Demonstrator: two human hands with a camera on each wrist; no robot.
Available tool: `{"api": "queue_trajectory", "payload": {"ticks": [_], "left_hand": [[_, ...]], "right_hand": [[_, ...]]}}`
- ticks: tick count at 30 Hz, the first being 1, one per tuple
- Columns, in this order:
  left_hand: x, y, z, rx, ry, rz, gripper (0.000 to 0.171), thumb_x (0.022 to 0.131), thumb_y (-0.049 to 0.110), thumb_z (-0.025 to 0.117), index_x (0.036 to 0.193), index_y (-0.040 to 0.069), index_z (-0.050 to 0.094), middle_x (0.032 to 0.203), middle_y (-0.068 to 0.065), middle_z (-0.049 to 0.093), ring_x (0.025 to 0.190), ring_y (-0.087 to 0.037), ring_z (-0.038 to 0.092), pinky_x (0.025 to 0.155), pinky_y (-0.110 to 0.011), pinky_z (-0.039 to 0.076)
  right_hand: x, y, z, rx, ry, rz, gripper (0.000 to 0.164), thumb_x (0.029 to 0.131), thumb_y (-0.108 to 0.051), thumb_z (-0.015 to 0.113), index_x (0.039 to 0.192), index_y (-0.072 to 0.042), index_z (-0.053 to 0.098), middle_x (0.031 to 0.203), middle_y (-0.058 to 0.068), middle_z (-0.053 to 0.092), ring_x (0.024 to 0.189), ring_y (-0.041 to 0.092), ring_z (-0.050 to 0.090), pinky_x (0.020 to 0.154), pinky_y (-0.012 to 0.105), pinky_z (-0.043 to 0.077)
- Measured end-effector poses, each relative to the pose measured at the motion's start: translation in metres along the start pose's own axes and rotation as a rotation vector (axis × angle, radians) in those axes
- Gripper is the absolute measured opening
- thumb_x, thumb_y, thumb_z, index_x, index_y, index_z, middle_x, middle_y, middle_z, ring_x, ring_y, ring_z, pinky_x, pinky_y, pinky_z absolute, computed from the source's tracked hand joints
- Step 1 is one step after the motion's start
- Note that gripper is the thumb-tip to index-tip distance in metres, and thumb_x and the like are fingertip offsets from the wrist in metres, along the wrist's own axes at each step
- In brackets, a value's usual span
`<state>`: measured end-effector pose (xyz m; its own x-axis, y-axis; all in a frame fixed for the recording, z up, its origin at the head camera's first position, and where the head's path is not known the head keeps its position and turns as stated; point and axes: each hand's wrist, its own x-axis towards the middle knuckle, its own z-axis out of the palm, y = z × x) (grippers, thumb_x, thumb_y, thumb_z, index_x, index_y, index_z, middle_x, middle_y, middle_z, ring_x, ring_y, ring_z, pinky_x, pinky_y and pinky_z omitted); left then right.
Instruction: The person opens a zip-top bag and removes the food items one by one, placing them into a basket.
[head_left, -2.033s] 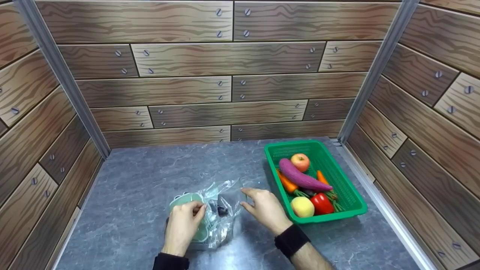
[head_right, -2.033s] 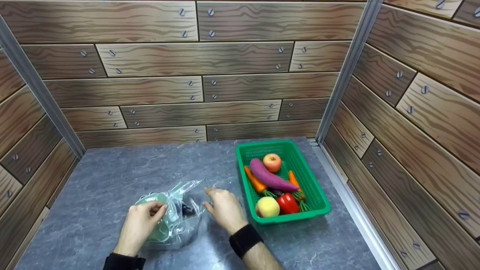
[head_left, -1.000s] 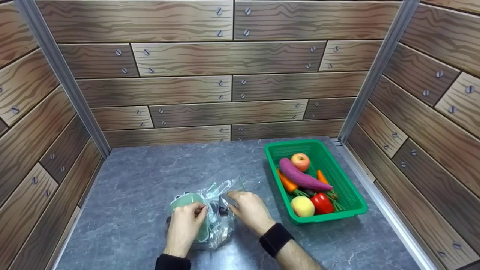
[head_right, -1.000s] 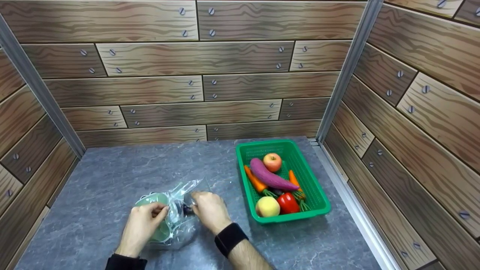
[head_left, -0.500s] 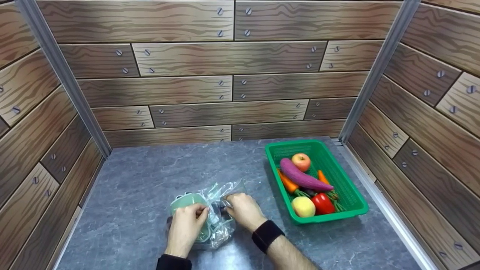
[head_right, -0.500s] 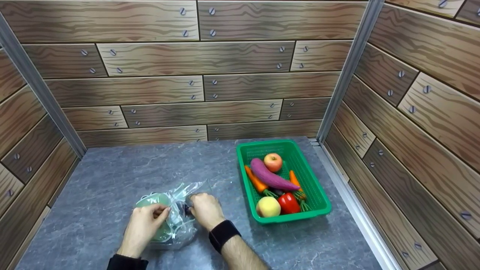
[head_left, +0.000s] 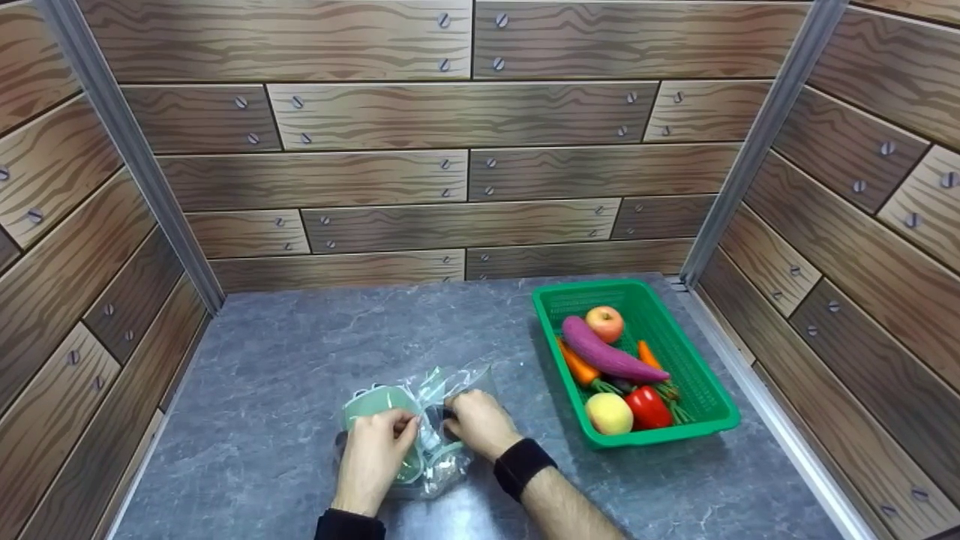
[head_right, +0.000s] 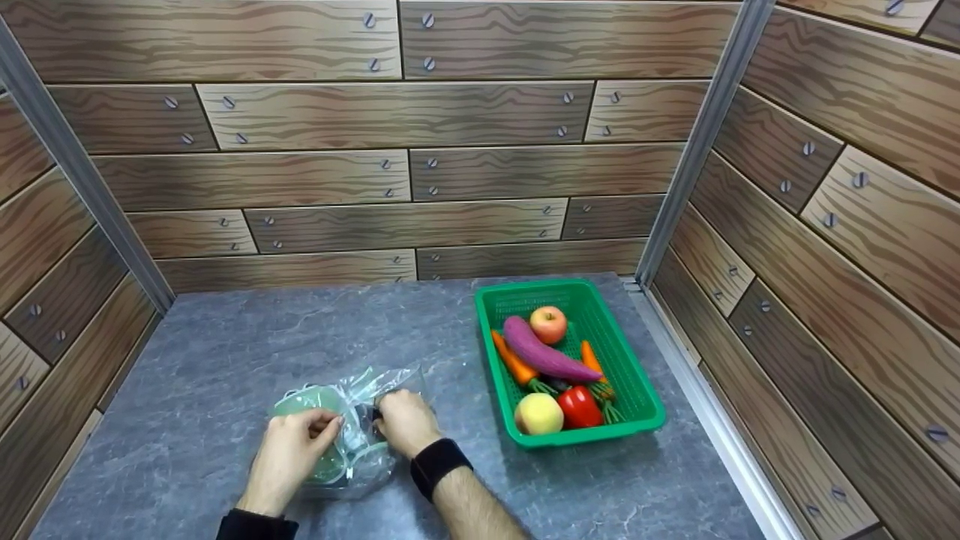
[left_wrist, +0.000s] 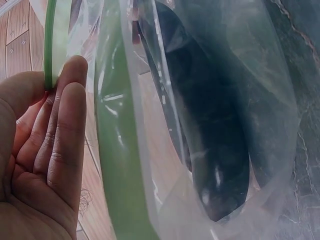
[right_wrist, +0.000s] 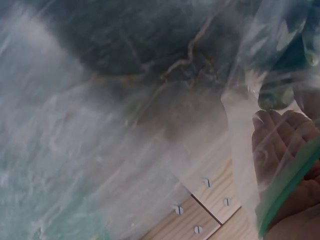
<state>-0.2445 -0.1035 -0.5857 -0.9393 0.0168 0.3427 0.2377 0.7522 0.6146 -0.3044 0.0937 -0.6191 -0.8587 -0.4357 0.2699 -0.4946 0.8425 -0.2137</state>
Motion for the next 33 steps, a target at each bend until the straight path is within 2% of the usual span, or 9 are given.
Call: {"api": "queue_trajectory", "payload": {"ticks": [4, 11, 20, 27, 33], "left_hand": [[0.0, 0.0, 0.001, -0.001, -0.005, -0.001, 0.01, 0.095, 0.026, 0.079, 0.086, 0.022, 0.081, 0.076, 0.009, 0.078, 0.067, 0.001, 0.068, 0.061, -0.02, 0.054], [0.0, 0.0, 0.001, 0.0, -0.015, -0.012, 0.009, 0.094, 0.024, 0.079, 0.087, 0.021, 0.082, 0.076, 0.009, 0.078, 0.067, 0.002, 0.068, 0.06, -0.02, 0.054], [0.0, -0.001, 0.002, 0.005, -0.028, -0.033, 0.009, 0.095, 0.024, 0.078, 0.086, 0.022, 0.082, 0.076, 0.01, 0.078, 0.065, 0.002, 0.066, 0.059, -0.021, 0.053], [-0.001, 0.0, 0.003, 0.01, -0.003, -0.015, 0.009, 0.094, 0.025, 0.079, 0.086, 0.021, 0.082, 0.075, 0.009, 0.078, 0.065, 0.002, 0.066, 0.06, -0.02, 0.053], [-0.002, -0.001, 0.002, 0.009, 0.003, -0.011, 0.009, 0.094, 0.025, 0.079, 0.087, 0.02, 0.082, 0.075, 0.01, 0.077, 0.064, 0.002, 0.064, 0.059, -0.02, 0.051]], "right_hand": [[0.001, 0.0, 0.007, 0.003, -0.022, 0.034, 0.019, 0.087, -0.027, 0.084, 0.078, -0.019, 0.07, 0.074, -0.001, 0.075, 0.064, 0.016, 0.069, 0.059, 0.03, 0.055], [-0.002, -0.003, 0.01, -0.003, 0.026, 0.043, 0.017, 0.088, -0.027, 0.084, 0.078, -0.018, 0.073, 0.074, 0.0, 0.076, 0.066, 0.021, 0.072, 0.06, 0.033, 0.057], [-0.005, -0.008, 0.001, -0.021, 0.056, 0.059, 0.016, 0.088, -0.026, 0.085, 0.079, -0.019, 0.073, 0.074, 0.001, 0.076, 0.065, 0.023, 0.072, 0.058, 0.034, 0.057], [-0.007, -0.011, -0.009, -0.072, 0.085, 0.037, 0.017, 0.087, -0.023, 0.085, 0.079, -0.018, 0.071, 0.075, 0.0, 0.075, 0.067, 0.023, 0.073, 0.057, 0.037, 0.056], [-0.01, -0.009, -0.018, -0.068, 0.109, 0.035, 0.014, 0.088, -0.021, 0.083, 0.079, -0.019, 0.072, 0.077, -0.003, 0.077, 0.071, 0.022, 0.075, 0.061, 0.038, 0.059]]}}
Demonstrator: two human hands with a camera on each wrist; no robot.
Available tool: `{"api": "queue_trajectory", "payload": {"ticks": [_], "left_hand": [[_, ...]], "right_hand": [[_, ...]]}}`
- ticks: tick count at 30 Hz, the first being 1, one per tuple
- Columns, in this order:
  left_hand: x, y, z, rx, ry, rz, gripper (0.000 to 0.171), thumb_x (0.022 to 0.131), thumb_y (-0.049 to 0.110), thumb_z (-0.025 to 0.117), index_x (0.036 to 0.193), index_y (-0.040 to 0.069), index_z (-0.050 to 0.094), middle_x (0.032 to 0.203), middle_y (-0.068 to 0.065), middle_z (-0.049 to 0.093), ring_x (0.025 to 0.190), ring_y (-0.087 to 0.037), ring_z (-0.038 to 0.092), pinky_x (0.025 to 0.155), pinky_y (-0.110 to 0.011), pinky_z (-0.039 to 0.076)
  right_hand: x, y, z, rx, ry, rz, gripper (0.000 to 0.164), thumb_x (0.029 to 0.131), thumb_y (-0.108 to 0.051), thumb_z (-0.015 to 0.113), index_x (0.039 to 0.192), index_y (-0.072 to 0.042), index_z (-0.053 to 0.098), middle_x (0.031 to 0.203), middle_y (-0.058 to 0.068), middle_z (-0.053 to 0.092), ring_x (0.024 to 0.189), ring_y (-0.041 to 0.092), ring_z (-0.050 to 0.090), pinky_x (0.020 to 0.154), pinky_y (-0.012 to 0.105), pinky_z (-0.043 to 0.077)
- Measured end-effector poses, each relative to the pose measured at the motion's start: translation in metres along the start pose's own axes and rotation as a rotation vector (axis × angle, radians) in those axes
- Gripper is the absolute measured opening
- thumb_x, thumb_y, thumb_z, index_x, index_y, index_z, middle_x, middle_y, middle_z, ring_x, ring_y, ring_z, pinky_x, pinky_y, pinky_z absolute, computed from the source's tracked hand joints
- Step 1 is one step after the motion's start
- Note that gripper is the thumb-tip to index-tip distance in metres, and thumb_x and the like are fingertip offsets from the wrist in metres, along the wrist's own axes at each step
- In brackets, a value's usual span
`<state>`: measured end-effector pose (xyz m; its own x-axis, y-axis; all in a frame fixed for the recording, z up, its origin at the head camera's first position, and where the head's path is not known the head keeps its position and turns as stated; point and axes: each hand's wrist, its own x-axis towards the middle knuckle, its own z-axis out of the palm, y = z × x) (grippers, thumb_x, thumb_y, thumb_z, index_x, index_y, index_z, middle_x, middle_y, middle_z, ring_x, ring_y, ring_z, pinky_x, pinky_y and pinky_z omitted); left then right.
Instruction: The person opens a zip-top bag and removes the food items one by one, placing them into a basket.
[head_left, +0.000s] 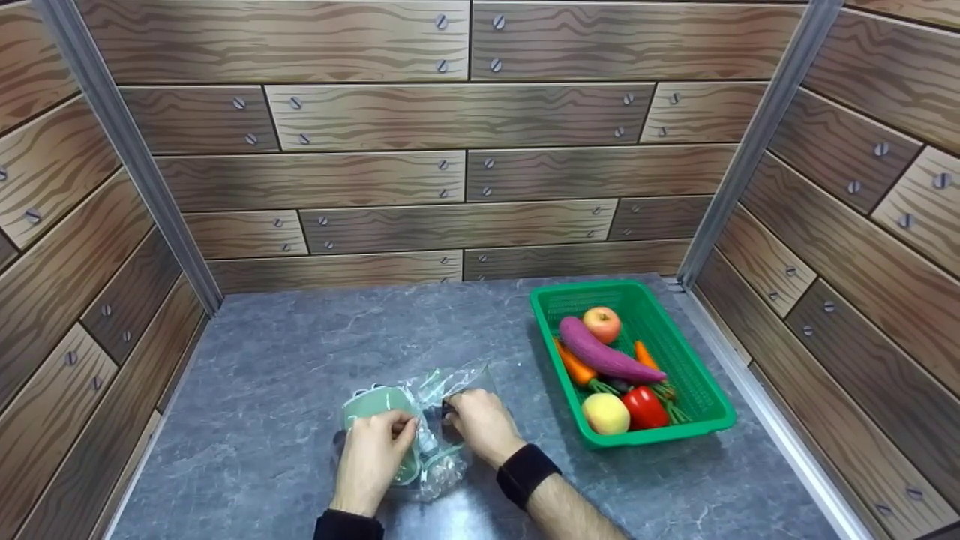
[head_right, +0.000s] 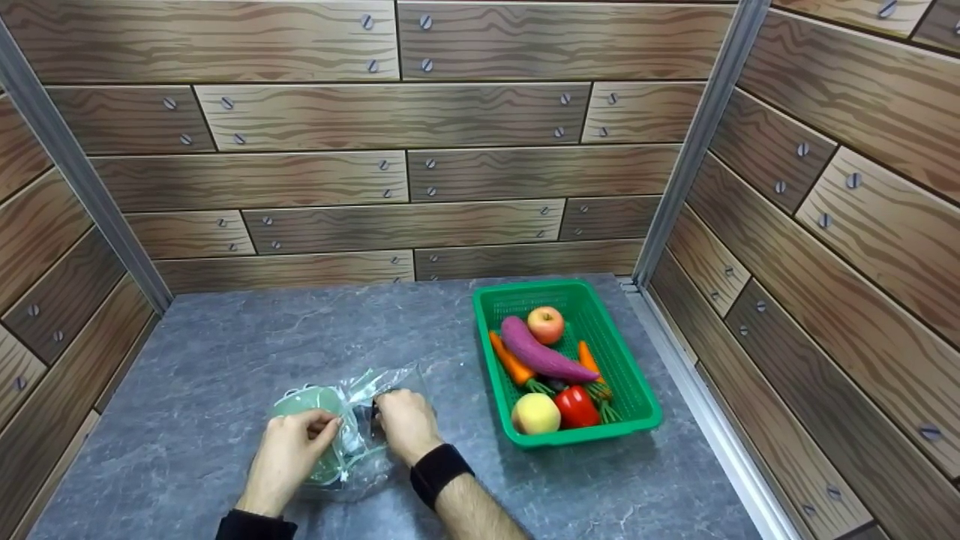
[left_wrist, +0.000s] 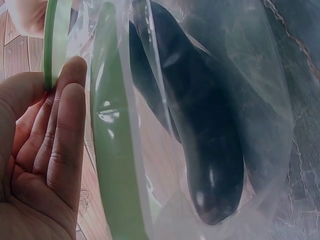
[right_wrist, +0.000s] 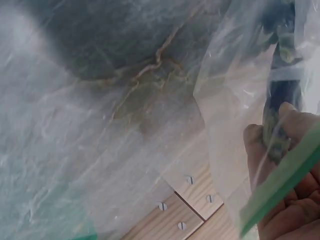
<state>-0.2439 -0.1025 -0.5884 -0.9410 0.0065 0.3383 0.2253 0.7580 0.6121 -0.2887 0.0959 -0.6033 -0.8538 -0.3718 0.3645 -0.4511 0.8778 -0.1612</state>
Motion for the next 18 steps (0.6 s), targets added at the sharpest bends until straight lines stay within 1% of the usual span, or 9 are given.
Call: {"api": "queue_trajectory", "payload": {"ticks": [5, 10, 14, 18], "left_hand": [[0.0, 0.0, 0.0, -0.007, 0.0, -0.001, 0.009, 0.094, 0.024, 0.078, 0.088, 0.02, 0.082, 0.076, 0.009, 0.078, 0.064, 0.002, 0.064, 0.059, -0.019, 0.052], [0.0, 0.0, -0.001, -0.011, -0.001, -0.004, 0.009, 0.095, 0.024, 0.078, 0.089, 0.02, 0.082, 0.077, 0.008, 0.078, 0.065, 0.001, 0.066, 0.06, -0.02, 0.053], [0.001, -0.001, -0.002, -0.02, -0.014, -0.007, 0.009, 0.095, 0.023, 0.077, 0.091, 0.017, 0.083, 0.079, 0.006, 0.079, 0.067, 0.001, 0.067, 0.06, -0.019, 0.054], [0.002, -0.002, -0.002, -0.023, -0.023, -0.011, 0.009, 0.096, 0.022, 0.077, 0.091, 0.016, 0.082, 0.08, 0.005, 0.08, 0.067, 0.0, 0.068, 0.059, -0.019, 0.054]], "right_hand": [[-0.003, 0.002, -0.008, 0.028, 0.0, 0.013, 0.006, 0.089, -0.018, 0.082, 0.088, -0.018, 0.077, 0.083, 0.0, 0.08, 0.074, 0.023, 0.076, 0.064, 0.039, 0.061], [-0.006, 0.004, -0.017, 0.066, -0.002, 0.028, 0.005, 0.09, -0.017, 0.081, 0.094, -0.019, 0.078, 0.086, 0.0, 0.081, 0.076, 0.022, 0.077, 0.065, 0.037, 0.062], [-0.009, 0.007, -0.023, 0.062, 0.018, 0.013, 0.005, 0.09, -0.018, 0.081, 0.094, -0.02, 0.078, 0.088, -0.002, 0.082, 0.077, 0.022, 0.078, 0.066, 0.037, 0.062], [-0.011, 0.011, -0.028, 0.047, 0.018, 0.009, 0.006, 0.089, -0.017, 0.081, 0.093, -0.02, 0.077, 0.09, -0.003, 0.082, 0.078, 0.021, 0.078, 0.066, 0.036, 0.062]]}}
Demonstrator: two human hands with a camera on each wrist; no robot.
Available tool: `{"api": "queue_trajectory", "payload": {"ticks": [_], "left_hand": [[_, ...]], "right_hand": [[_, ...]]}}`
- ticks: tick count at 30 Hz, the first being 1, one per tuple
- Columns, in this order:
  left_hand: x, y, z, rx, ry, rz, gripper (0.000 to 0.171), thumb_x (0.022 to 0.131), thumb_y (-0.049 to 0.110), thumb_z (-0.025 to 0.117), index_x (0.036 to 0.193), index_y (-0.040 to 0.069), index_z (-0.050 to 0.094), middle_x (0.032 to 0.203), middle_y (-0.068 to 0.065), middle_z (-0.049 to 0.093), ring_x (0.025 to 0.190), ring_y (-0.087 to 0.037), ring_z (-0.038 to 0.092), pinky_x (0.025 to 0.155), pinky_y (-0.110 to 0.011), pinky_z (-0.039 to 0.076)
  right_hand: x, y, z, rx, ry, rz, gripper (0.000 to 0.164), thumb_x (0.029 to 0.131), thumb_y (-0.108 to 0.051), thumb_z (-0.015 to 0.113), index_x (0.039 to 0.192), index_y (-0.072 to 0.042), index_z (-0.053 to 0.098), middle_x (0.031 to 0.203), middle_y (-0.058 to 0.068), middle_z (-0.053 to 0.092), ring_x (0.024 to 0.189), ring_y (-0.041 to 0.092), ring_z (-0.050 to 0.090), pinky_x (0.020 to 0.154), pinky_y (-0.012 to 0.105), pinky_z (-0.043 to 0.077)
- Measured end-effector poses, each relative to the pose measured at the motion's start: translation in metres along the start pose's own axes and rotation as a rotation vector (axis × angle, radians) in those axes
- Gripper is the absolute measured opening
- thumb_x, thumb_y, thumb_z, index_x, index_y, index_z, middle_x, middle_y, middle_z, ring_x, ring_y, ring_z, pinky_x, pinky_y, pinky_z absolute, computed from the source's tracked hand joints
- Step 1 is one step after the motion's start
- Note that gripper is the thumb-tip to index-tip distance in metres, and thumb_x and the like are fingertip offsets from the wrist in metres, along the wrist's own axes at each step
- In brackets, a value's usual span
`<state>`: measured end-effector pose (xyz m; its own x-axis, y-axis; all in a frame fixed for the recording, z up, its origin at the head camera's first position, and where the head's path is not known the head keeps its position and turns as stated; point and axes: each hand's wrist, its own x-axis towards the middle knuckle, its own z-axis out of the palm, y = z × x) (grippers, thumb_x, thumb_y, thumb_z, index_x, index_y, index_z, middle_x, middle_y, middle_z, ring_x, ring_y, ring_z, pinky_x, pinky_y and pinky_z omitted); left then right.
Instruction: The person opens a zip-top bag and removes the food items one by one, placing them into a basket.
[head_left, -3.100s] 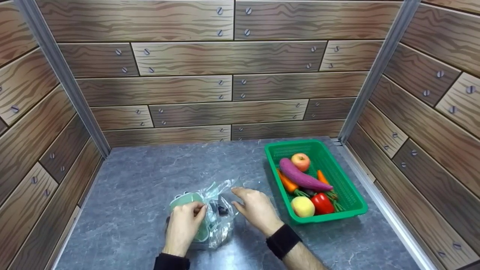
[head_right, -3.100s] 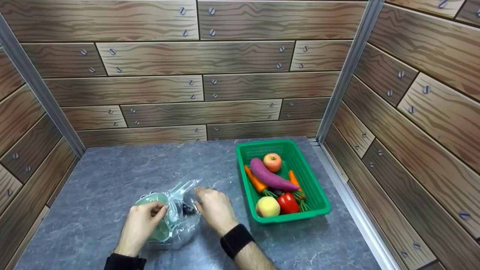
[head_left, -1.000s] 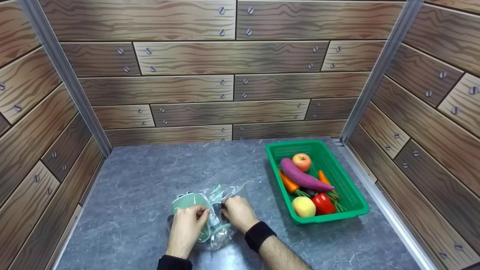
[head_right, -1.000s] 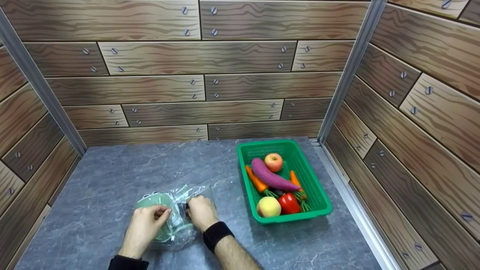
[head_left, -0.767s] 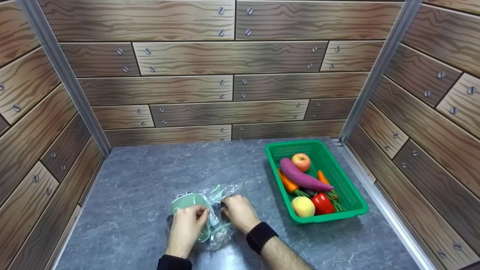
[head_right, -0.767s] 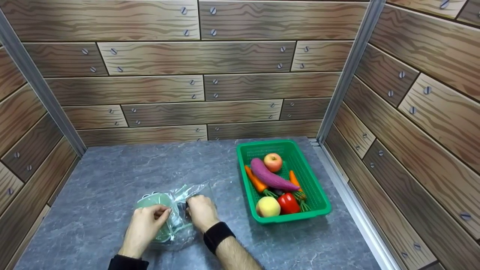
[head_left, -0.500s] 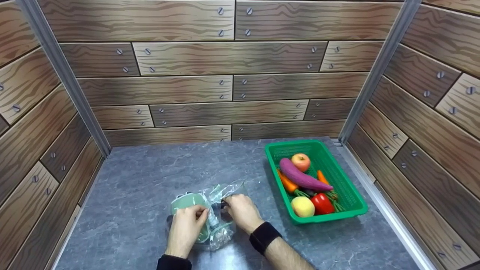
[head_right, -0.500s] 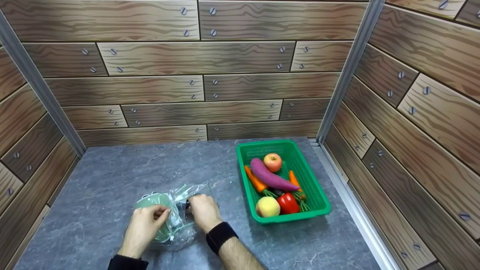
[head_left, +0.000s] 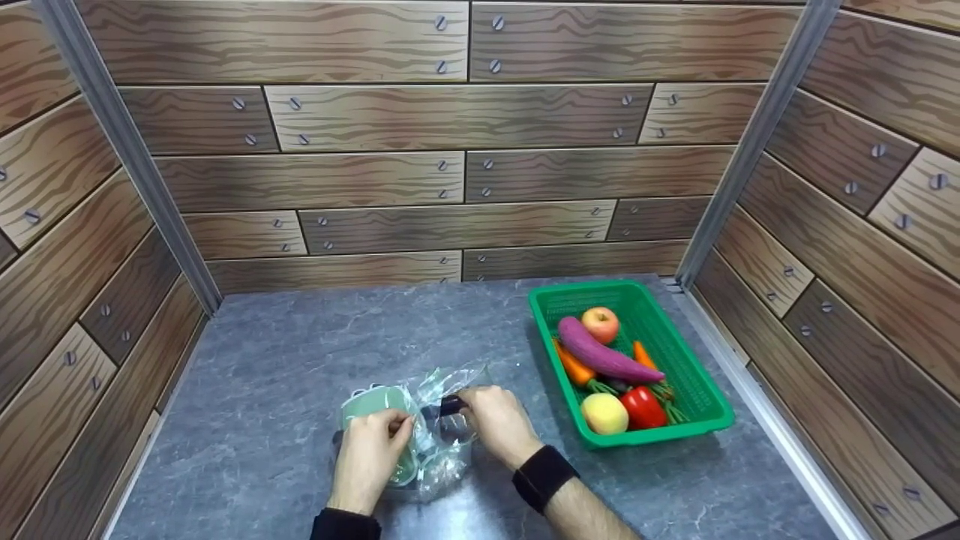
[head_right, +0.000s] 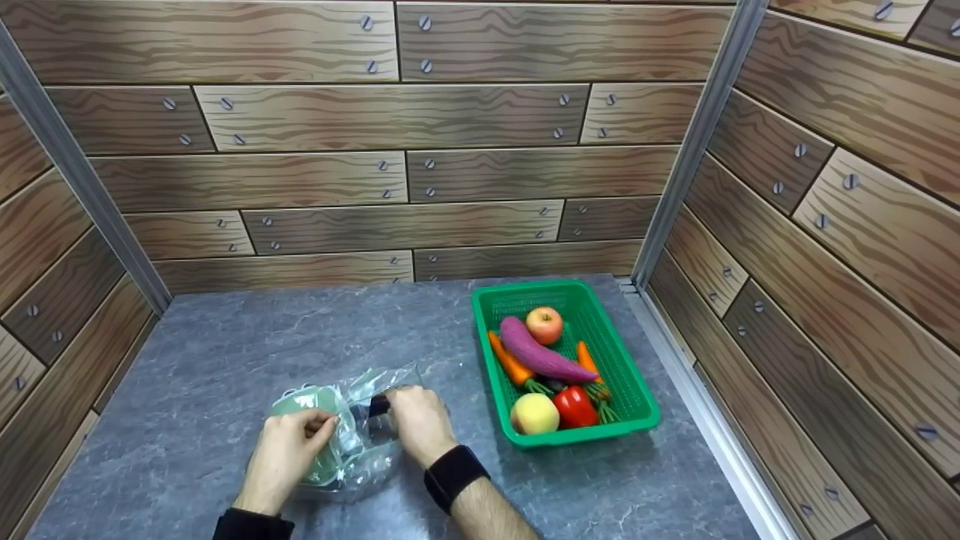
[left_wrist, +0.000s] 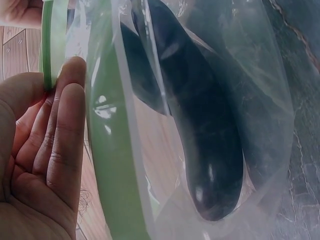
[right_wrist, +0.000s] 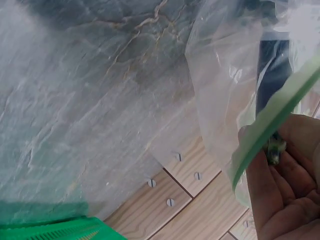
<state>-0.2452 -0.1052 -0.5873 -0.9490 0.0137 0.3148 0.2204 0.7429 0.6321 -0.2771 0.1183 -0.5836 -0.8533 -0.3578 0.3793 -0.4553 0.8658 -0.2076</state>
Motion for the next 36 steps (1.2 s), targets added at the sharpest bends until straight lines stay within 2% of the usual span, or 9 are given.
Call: {"api": "queue_trajectory", "payload": {"ticks": [11, 23, 28, 36], "left_hand": [[0.001, 0.0, -0.001, 0.012, 0.016, 0.011, 0.009, 0.095, 0.024, 0.078, 0.089, 0.019, 0.082, 0.078, 0.007, 0.079, 0.066, 0.002, 0.067, 0.059, -0.019, 0.053], [0.002, -0.002, -0.002, 0.005, 0.024, -0.006, 0.007, 0.094, 0.023, 0.079, 0.091, 0.019, 0.083, 0.08, 0.005, 0.08, 0.068, -0.001, 0.069, 0.062, -0.021, 0.056], [0.002, -0.003, -0.003, 0.004, 0.02, -0.016, 0.007, 0.095, 0.023, 0.078, 0.091, 0.018, 0.083, 0.08, 0.005, 0.08, 0.066, 0.0, 0.067, 0.059, -0.019, 0.053], [0.002, -0.003, -0.005, 0.014, 0.01, -0.033, 0.009, 0.096, 0.023, 0.077, 0.091, 0.019, 0.083, 0.079, 0.006, 0.079, 0.066, 0.0, 0.066, 0.058, -0.02, 0.053]], "right_hand": [[-0.007, 0.012, -0.018, 0.037, 0.041, -0.014, 0.015, 0.091, -0.016, 0.08, 0.105, -0.02, 0.079, 0.099, 0.001, 0.083, 0.084, 0.023, 0.08, 0.072, 0.037, 0.065], [-0.012, 0.023, -0.038, 0.005, 0.091, -0.013, 0.021, 0.091, -0.016, 0.081, 0.111, -0.021, 0.079, 0.096, -0.002, 0.082, 0.083, 0.021, 0.079, 0.07, 0.039, 0.063], [-0.013, 0.027, -0.046, -0.022, 0.105, -0.005, 0.018, 0.091, -0.018, 0.081, 0.109, -0.021, 0.077, 0.092, -0.003, 0.08, 0.08, 0.022, 0.078, 0.066, 0.041, 0.061], [-0.013, 0.039, -0.056, -0.01, 0.151, -0.007, 0.024, 0.091, -0.018, 0.082, 0.114, -0.021, 0.077, 0.11, -0.003, 0.082, 0.093, 0.021, 0.08, 0.076, 0.038, 0.064]]}}
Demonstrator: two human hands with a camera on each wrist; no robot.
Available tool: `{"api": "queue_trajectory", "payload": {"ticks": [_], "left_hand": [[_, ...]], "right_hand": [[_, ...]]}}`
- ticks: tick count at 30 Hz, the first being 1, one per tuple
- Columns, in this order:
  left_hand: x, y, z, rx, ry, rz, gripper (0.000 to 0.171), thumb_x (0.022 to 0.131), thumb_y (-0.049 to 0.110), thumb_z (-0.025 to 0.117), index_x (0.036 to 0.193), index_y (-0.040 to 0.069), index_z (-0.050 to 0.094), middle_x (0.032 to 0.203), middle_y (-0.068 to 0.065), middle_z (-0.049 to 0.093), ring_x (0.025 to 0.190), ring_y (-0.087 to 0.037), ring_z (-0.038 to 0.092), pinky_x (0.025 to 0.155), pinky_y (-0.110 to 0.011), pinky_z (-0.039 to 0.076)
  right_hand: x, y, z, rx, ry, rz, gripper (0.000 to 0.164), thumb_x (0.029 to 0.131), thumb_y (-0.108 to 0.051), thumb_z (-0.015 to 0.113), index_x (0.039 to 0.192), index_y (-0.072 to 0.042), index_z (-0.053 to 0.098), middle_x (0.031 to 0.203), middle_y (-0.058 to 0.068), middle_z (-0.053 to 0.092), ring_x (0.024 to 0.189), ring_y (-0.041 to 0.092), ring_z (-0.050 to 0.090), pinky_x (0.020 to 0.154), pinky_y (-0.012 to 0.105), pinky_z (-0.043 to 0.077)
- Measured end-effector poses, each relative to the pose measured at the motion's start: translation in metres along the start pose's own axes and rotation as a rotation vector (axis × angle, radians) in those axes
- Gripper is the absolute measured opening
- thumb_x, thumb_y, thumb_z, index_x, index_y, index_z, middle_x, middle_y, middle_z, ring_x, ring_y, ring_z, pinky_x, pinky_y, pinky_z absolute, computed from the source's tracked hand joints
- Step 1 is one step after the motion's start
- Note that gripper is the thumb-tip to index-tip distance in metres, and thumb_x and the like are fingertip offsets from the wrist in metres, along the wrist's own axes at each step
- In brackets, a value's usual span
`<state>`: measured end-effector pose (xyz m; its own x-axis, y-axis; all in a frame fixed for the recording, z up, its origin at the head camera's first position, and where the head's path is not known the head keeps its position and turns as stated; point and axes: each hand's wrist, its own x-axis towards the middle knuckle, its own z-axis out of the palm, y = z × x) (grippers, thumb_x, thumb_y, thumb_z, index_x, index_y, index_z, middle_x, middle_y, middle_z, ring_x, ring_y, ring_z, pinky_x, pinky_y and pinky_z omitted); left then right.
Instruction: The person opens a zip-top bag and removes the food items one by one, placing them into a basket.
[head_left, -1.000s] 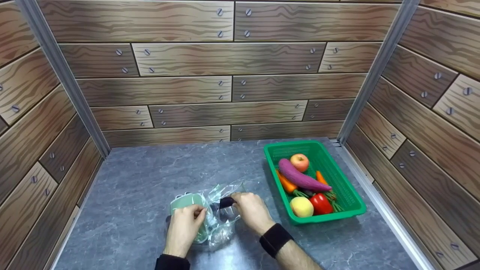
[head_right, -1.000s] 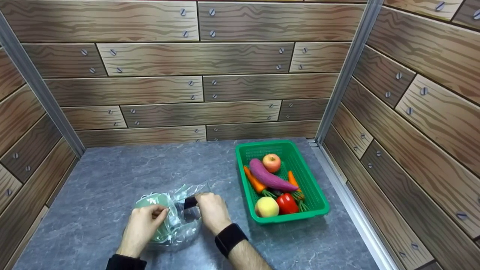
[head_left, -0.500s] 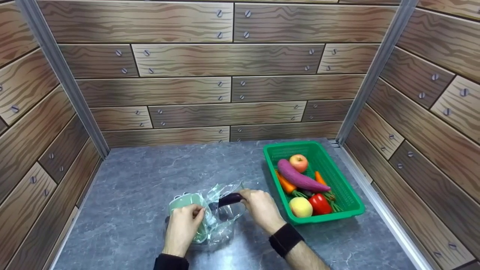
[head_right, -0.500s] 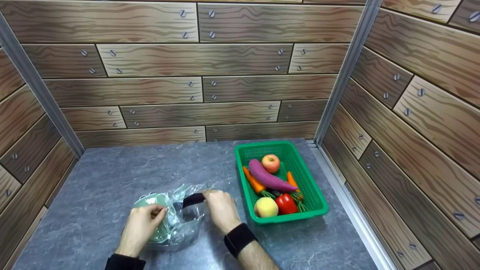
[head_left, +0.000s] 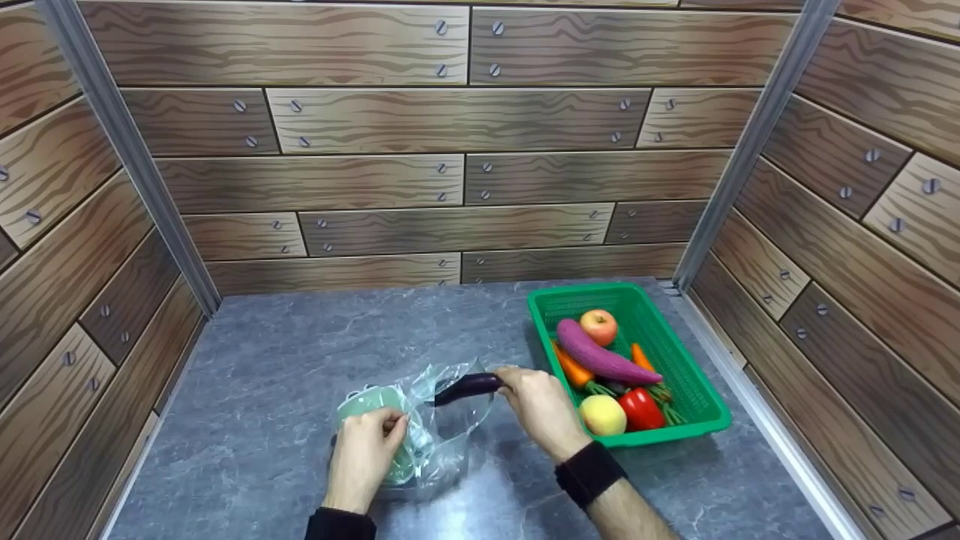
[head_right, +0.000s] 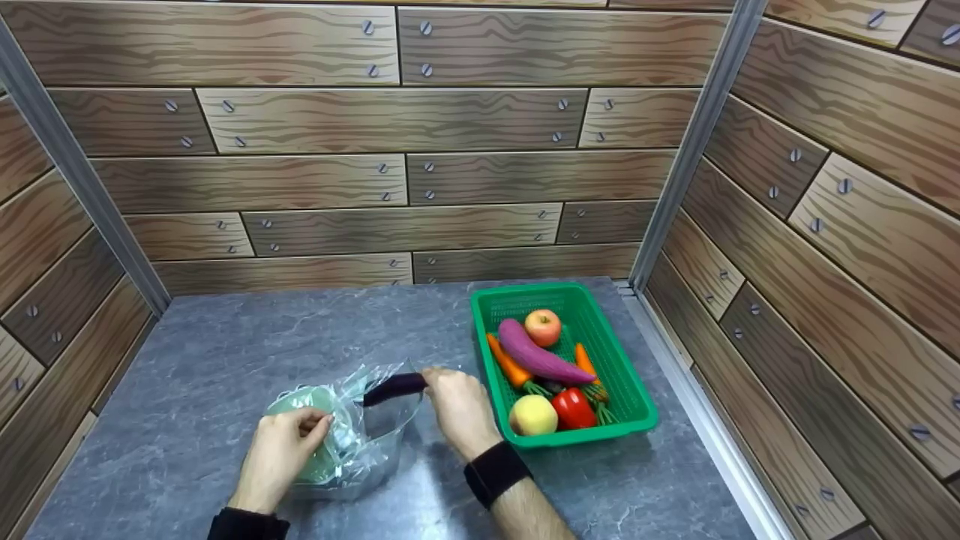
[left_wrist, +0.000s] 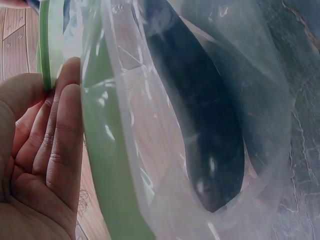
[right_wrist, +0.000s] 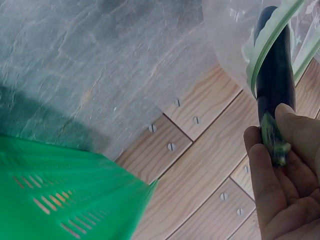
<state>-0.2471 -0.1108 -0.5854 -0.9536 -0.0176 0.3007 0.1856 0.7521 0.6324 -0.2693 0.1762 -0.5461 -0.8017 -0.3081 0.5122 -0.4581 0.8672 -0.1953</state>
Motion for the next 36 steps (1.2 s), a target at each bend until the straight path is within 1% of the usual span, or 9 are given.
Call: {"api": "queue_trajectory", "payload": {"ticks": [3, 6, 8, 15, 21, 24, 28, 32, 36], "left_hand": [[0.0, 0.0, 0.0, -0.001, -0.008, 0.001, 0.01, 0.097, 0.023, 0.076, 0.091, 0.019, 0.083, 0.079, 0.007, 0.079, 0.067, 0.0, 0.068, 0.058, -0.021, 0.053], [0.0, 0.0, -0.001, -0.008, -0.01, -0.004, 0.01, 0.097, 0.023, 0.076, 0.091, 0.019, 0.083, 0.079, 0.007, 0.079, 0.066, 0.001, 0.067, 0.059, -0.021, 0.053], [0.0, -0.001, -0.001, -0.012, -0.009, -0.007, 0.009, 0.097, 0.023, 0.076, 0.092, 0.019, 0.083, 0.079, 0.007, 0.079, 0.065, 0.001, 0.066, 0.058, -0.02, 0.053], [-0.001, -0.001, -0.002, -0.032, -0.02, -0.019, 0.009, 0.097, 0.022, 0.076, 0.094, 0.018, 0.083, 0.078, 0.006, 0.078, 0.057, 0.003, 0.06, 0.054, -0.019, 0.051], [0.0, -0.001, -0.002, -0.023, -0.026, -0.028, 0.01, 0.097, 0.022, 0.075, 0.092, 0.019, 0.082, 0.076, 0.007, 0.078, 0.056, 0.003, 0.06, 0.053, -0.02, 0.05], [0.0, -0.001, -0.002, -0.018, -0.025, -0.031, 0.009, 0.097, 0.023, 0.076, 0.091, 0.019, 0.082, 0.076, 0.008, 0.077, 0.057, 0.003, 0.06, 0.053, -0.02, 0.05], [0.0, -0.001, -0.002, -0.007, -0.015, -0.025, 0.009, 0.097, 0.023, 0.076, 0.091, 0.02, 0.082, 0.076, 0.008, 0.077, 0.058, 0.003, 0.06, 0.054, -0.02, 0.05], [0.0, -0.001, -0.001, 0.009, 0.001, -0.017, 0.008, 0.096, 0.024, 0.078, 0.089, 0.021, 0.082, 0.075, 0.009, 0.077, 0.059, 0.003, 0.061, 0.055, -0.021, 0.05], [0.0, -0.001, 0.0, 0.007, 0.005, -0.01, 0.008, 0.095, 0.023, 0.078, 0.088, 0.021, 0.082, 0.076, 0.009, 0.077, 0.061, 0.003, 0.062, 0.056, -0.022, 0.051]], "right_hand": [[0.0, 0.005, -0.003, -0.005, 0.017, 0.004, 0.024, 0.09, -0.018, 0.082, 0.114, -0.02, 0.078, 0.112, -0.003, 0.082, 0.096, 0.02, 0.08, 0.078, 0.037, 0.064], [0.001, 0.009, -0.007, -0.016, 0.038, 0.005, 0.023, 0.089, -0.018, 0.082, 0.112, -0.019, 0.078, 0.109, -0.003, 0.082, 0.093, 0.02, 0.08, 0.076, 0.037, 0.064], [0.001, 0.012, -0.009, -0.016, 0.05, 0.011, 0.023, 0.089, -0.018, 0.083, 0.111, -0.019, 0.078, 0.11, -0.002, 0.082, 0.095, 0.02, 0.08, 0.077, 0.037, 0.064], [0.001, 0.024, -0.019, -0.012, 0.065, 0.052, 0.028, 0.089, -0.016, 0.084, 0.116, -0.018, 0.078, 0.116, 0.001, 0.082, 0.1, 0.022, 0.08, 0.082, 0.039, 0.064], [0.0, 0.035, -0.028, -0.006, 0.104, 0.053, 0.029, 0.091, -0.016, 0.083, 0.119, -0.016, 0.079, 0.116, 0.002, 0.082, 0.102, 0.022, 0.08, 0.085, 0.04, 0.064], [0.0, 0.04, -0.034, 0.016, 0.113, 0.063, 0.03, 0.092, -0.016, 0.082, 0.121, -0.016, 0.078, 0.117, 0.002, 0.082, 0.105, 0.022, 0.079, 0.087, 0.04, 0.064], [0.0, 0.047, -0.042, 0.035, 0.126, 0.097, 0.031, 0.092, -0.015, 0.081, 0.123, -0.015, 0.078, 0.118, 0.004, 0.081, 0.107, 0.024, 0.079, 0.09, 0.041, 0.063], [-0.002, 0.055, -0.05, 0.063, 0.12, 0.155, 0.031, 0.095, -0.018, 0.079, 0.125, -0.016, 0.077, 0.121, 0.005, 0.081, 0.109, 0.026, 0.079, 0.093, 0.043, 0.063], [-0.005, 0.064, -0.057, 0.078, 0.124, 0.199, 0.03, 0.096, -0.019, 0.077, 0.126, -0.017, 0.077, 0.121, 0.005, 0.081, 0.105, 0.029, 0.079, 0.09, 0.046, 0.063]]}}
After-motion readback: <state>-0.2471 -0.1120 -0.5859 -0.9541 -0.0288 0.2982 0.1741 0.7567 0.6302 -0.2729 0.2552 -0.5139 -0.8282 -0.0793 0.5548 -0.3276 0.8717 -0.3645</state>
